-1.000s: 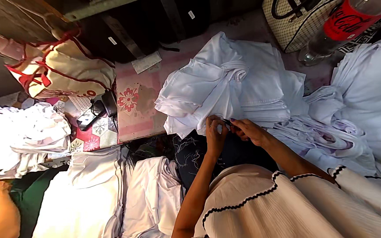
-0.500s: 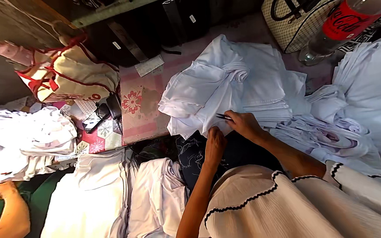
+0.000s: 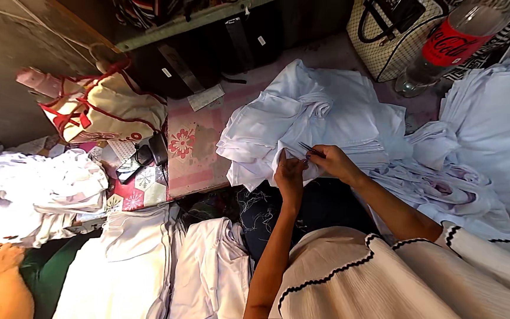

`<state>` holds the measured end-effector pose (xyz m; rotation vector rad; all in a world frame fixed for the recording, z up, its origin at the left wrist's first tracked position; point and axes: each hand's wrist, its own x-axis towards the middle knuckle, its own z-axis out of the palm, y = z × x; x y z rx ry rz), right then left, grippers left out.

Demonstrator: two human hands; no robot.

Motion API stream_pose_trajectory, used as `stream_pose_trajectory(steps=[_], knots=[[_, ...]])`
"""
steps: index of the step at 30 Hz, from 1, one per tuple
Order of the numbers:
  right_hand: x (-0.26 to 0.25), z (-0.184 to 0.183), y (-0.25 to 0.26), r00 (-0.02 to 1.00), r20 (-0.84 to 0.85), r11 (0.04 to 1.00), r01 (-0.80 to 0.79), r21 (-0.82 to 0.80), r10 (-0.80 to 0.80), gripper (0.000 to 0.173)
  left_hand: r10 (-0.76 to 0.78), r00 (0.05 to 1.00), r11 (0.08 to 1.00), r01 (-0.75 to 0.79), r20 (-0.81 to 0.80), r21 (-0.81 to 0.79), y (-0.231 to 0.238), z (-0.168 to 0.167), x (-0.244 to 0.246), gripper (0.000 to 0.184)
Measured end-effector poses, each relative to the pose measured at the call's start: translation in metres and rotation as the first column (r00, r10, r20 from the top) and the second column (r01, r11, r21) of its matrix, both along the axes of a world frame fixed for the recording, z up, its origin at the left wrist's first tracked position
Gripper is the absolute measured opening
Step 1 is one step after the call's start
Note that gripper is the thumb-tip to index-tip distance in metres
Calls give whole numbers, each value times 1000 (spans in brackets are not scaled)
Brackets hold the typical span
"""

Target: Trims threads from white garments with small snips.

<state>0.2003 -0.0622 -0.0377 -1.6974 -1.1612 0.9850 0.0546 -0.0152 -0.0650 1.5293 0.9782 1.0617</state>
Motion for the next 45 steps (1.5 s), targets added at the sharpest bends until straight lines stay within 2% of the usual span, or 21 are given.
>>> stream_pose_trajectory(steps=[3,5,10,14,15,19,22,24,26,33,40,45], knots=[[-7,3,-4,941,337,987,-85,136,35,21,-16,998,1000,16,-59,4,0,4,-4,63],[-10,1,-2,910,414,976,-95,198,4,18,-25,997,1000,25,-70,-7,-3,4,-6,61],[-3,3,1,994,107,995,-16,95,6,17,-100,994,987,103,33,-124,-4,-1,-20,60],[-10,-1,-3,995,-104,999,14,35,-10,14,-141,988,975,149,56,-164,-4,4,-18,12],[-9,-1,-4,992,-125,999,24,28,-20,15,-135,990,976,138,33,-170,-3,5,-17,7],[8,25,-18,982,-186,997,-28,-69,15,34,-143,989,971,134,-35,-198,-3,10,-25,10],[17,39,-29,988,-67,980,-150,-130,142,37,-149,988,981,142,-44,-132,-9,5,-34,12],[18,39,-29,968,72,955,-221,-200,239,34,-136,988,989,132,-77,-64,-12,3,-36,12],[16,34,-23,948,142,934,-239,-266,284,36,-121,987,992,122,-107,10,-14,2,-35,12],[12,38,-12,920,224,922,-248,-297,320,40,-51,970,967,107,-239,230,-12,-2,-38,12],[10,45,-10,904,249,902,-249,-353,347,41,-54,969,948,126,-242,291,-17,0,-33,11],[6,38,-6,911,298,936,-195,-292,283,40,-39,969,944,115,-242,308,-19,-3,-32,10]])
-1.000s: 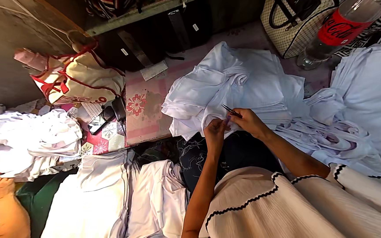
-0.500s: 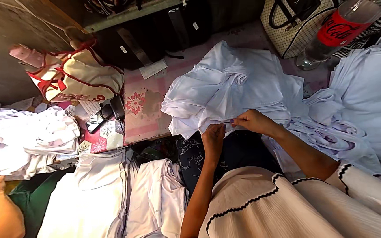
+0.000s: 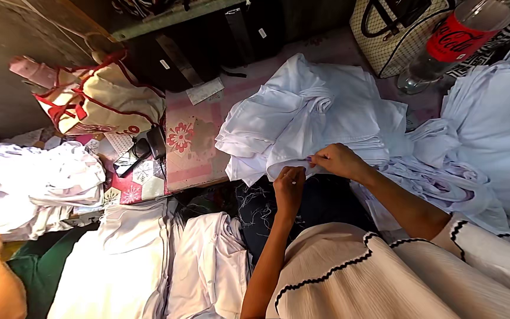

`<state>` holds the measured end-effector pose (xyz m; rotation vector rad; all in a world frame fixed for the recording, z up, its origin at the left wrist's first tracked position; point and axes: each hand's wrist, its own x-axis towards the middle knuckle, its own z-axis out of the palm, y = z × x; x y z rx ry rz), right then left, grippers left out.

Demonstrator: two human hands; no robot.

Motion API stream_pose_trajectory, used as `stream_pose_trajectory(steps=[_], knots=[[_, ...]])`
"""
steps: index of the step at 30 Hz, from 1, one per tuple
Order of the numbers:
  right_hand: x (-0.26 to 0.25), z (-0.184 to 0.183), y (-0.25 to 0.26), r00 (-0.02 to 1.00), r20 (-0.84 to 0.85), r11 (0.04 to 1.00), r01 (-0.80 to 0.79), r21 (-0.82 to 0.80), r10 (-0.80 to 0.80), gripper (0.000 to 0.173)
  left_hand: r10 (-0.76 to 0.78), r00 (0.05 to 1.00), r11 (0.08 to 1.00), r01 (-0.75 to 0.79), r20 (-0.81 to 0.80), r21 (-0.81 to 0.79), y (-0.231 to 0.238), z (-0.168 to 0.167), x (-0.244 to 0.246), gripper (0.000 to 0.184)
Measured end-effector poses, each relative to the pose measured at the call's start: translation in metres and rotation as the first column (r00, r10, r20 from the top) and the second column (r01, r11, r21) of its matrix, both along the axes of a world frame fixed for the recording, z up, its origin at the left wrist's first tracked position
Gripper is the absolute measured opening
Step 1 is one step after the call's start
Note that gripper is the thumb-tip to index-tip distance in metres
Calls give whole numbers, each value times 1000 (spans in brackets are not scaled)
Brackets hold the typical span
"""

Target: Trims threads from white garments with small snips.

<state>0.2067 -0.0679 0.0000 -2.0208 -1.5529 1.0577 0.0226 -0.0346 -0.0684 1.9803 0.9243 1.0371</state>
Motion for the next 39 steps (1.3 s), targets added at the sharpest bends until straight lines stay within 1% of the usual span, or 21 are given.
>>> stream_pose_trajectory(steps=[3,6,7,11,15,18,22,26,28,29,31,32,34,36,37,39], knots=[[8,-9,0,997,-40,996,67,58,-64,38,10,1000,998,-9,23,-67,-1,-3,-2,11],[16,-4,-6,993,-101,998,58,-1,-58,38,22,999,991,-16,47,-132,-1,-2,-4,11],[16,-2,-8,994,-98,998,51,-27,-54,38,22,999,990,-15,48,-139,-1,-1,-5,11],[13,-5,-6,998,-55,997,39,-59,-42,40,4,998,991,3,56,-137,-2,0,-2,10],[9,-12,-1,994,-69,997,79,-15,-79,37,7,998,991,2,61,-134,-2,-1,-3,10],[11,-15,-3,994,-83,998,67,7,-66,36,12,999,987,-4,49,-158,-2,0,-5,11],[9,-12,-5,993,-100,998,65,-24,-67,37,1,998,986,9,57,-165,-3,0,-4,11],[5,-12,1,994,-89,998,65,-11,-66,36,-5,998,987,15,63,-162,-4,0,-3,11],[5,-14,0,993,-88,997,75,6,-74,34,-26,1000,987,24,-13,-160,-3,0,-8,12],[6,-13,-1,993,-92,997,80,15,-79,34,-63,993,984,45,-104,-170,-3,4,-12,13],[11,-10,-7,990,-111,996,86,16,-83,34,-204,927,957,120,-316,-264,-1,19,-21,17],[13,-8,-10,989,-116,996,88,10,-87,35,-231,904,949,128,-360,-287,-2,25,-22,20],[15,-4,-16,990,-119,996,83,28,-79,36,-166,921,963,75,-352,-259,-1,34,-12,27],[12,-4,-20,992,-94,988,92,124,-80,31,-72,951,979,11,-299,-201,3,28,5,31],[8,-6,-22,993,-63,977,106,187,-96,27,-43,963,984,-6,-266,-178,7,20,14,29],[-2,-14,-21,988,62,954,118,274,-140,33,-8,981,989,-21,-195,-144,14,6,27,16]])
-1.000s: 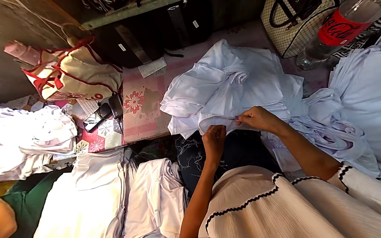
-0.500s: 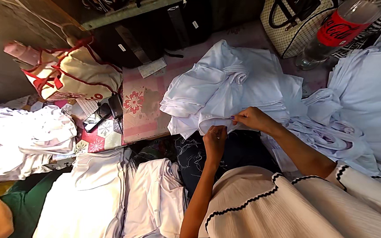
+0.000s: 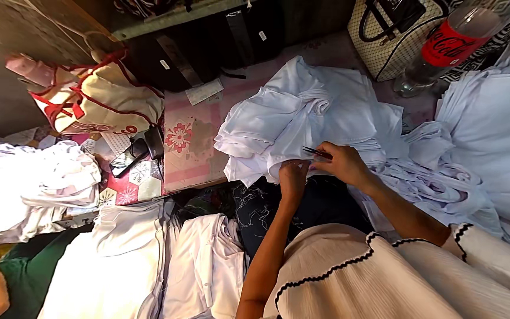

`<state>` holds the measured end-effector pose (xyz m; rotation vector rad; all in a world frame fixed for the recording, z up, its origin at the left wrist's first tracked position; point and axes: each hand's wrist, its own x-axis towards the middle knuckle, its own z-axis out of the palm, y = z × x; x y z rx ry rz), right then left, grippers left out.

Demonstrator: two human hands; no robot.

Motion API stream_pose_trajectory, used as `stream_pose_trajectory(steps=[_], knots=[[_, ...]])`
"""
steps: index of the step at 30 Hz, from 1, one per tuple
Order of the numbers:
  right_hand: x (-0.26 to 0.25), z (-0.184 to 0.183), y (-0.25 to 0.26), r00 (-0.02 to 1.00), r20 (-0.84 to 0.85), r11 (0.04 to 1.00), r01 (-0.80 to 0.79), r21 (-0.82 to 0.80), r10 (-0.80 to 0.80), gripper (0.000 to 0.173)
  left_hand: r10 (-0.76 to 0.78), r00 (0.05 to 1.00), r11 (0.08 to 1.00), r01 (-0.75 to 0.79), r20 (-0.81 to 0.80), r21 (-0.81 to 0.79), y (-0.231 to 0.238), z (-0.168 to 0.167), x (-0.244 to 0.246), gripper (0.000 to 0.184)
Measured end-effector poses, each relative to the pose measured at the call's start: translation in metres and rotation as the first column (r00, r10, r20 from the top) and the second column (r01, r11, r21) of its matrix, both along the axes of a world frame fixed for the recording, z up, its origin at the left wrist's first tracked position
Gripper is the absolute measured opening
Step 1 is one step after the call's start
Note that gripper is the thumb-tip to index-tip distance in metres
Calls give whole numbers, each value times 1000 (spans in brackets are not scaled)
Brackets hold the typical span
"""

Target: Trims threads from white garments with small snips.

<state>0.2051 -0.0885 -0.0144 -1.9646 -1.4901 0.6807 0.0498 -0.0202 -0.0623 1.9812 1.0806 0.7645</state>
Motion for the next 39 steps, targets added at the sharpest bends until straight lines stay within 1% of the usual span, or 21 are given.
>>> stream_pose_trajectory(steps=[1,2,3,5,7,8,10,12,15,16,18,20,28,30,31,33,34,35,36,38,39], knots=[[-3,-6,2,998,53,999,22,25,-23,32,1,1000,1000,0,27,-4,2,-2,3,12],[-3,-13,4,997,57,998,43,40,-45,28,-10,999,999,11,46,-34,2,-1,2,12],[-2,-19,5,998,-1,997,66,44,-66,23,-22,998,996,28,66,-88,3,1,0,12],[3,-22,7,957,-265,992,126,9,-119,17,-34,994,979,55,108,-198,2,4,-5,13],[5,-21,9,792,-582,982,172,-80,-186,10,-65,987,955,105,146,-279,1,8,-7,23],[6,-20,10,703,-682,979,165,-119,-202,8,-84,985,947,126,150,-296,2,10,-6,28],[5,-18,11,593,-778,978,135,-161,-209,6,-81,984,953,122,157,-278,2,11,0,21],[9,-16,9,563,-802,980,119,-161,-200,11,-62,984,960,104,165,-261,1,11,4,14],[19,-4,-5,647,-742,983,75,-166,-175,37,-64,976,950,122,207,-286,0,12,-3,13],[21,2,-12,692,-704,983,48,-179,-162,40,-63,974,941,130,217,-312,-2,12,-7,13],[22,10,-21,779,-614,977,-7,-214,-129,35,-53,969,923,139,240,-359,-4,13,-13,12],[18,11,-23,830,-547,966,-41,-255,-109,31,-39,965,910,141,258,-390,-7,14,-15,11],[8,-3,-5,833,-529,961,11,-278,-163,32,-34,963,907,141,266,-396,-12,12,-17,11],[10,-6,-8,842,-519,967,18,-252,-151,30,-114,983,920,159,145,-359,-16,12,-24,14],[12,-6,-12,855,-501,971,12,-237,-133,30,-196,980,926,189,11,-327,-19,15,-31,17],[15,-2,-21,911,-407,985,-10,-173,-62,31,-352,893,916,268,-281,-297,-29,28,-45,23],[15,1,-25,945,-325,992,-19,-122,-22,31,-355,862,928,280,-362,-244,-38,33,-49,25],[12,3,-28,973,-231,998,-17,-56,3,31,-295,879,955,273,-374,-113,-46,31,-51,24],[7,1,-29,993,-122,1000,-1,31,5,31,-214,916,967,249,-339,61,-52,25,-50,22],[-8,-9,-18,990,138,981,17,191,-44,39,-64,951,913,178,-302,368,-54,7,-41,31],[-13,-17,-9,964,255,968,10,251,-76,37,3,939,877,163,-344,451,-50,-3,-38,40]])
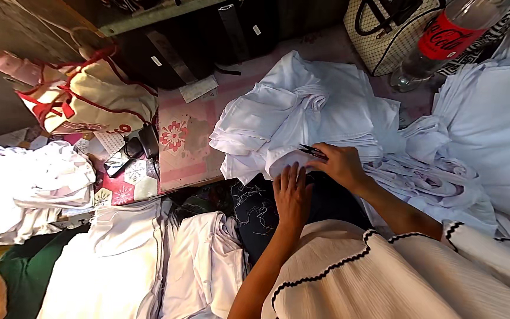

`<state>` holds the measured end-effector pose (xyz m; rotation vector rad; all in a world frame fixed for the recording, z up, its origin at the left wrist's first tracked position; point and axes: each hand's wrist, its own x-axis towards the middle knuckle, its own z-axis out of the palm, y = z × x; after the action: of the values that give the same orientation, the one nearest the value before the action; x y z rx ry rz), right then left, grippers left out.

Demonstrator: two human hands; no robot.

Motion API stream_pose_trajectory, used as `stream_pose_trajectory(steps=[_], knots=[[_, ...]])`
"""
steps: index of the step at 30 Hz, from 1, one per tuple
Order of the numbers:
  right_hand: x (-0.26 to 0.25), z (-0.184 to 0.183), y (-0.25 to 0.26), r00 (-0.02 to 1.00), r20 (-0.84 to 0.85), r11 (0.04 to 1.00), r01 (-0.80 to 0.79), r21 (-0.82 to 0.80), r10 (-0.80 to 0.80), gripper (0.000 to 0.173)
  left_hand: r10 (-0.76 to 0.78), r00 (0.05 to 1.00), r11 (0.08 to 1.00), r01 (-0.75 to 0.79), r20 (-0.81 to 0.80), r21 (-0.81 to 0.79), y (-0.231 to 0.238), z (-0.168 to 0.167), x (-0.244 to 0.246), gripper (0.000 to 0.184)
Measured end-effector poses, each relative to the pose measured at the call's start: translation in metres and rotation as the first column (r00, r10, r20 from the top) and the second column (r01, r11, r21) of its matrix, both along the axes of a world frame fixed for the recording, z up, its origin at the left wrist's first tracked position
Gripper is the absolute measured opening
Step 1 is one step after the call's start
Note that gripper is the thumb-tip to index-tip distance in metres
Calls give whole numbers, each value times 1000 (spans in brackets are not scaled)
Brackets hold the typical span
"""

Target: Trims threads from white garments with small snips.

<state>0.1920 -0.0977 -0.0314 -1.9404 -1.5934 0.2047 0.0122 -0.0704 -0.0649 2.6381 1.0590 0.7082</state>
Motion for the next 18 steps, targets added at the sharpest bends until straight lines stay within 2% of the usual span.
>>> stream_pose_trajectory(steps=[2,3,5,7,9,12,14,16,18], knots=[[0,-6,20,994,104,997,14,80,-22,19,67,994,997,-64,-91,36,13,-13,-2,48],[4,3,30,996,90,995,14,99,-23,15,85,990,996,-82,-112,33,20,-13,-9,41],[15,37,44,999,-50,997,-7,72,10,17,85,992,995,-78,-94,67,28,2,-30,18],[22,72,65,971,-228,996,-54,72,69,21,65,997,996,-68,45,65,40,31,-51,14],[18,99,94,925,-357,988,-96,122,134,22,93,967,995,-80,239,-63,68,62,-73,19],[-4,117,161,788,-586,982,-135,134,189,25,265,812,952,-136,519,-274,129,84,-103,15],[-21,99,210,707,-686,985,-135,110,174,27,385,682,919,-226,621,-322,164,72,-122,15],[-32,80,231,615,-773,984,-164,64,153,33,479,643,878,-369,598,-306,174,58,-140,16],[-40,93,211,497,-832,968,-170,187,248,31,562,692,827,-479,453,-294,152,61,-147,24]])
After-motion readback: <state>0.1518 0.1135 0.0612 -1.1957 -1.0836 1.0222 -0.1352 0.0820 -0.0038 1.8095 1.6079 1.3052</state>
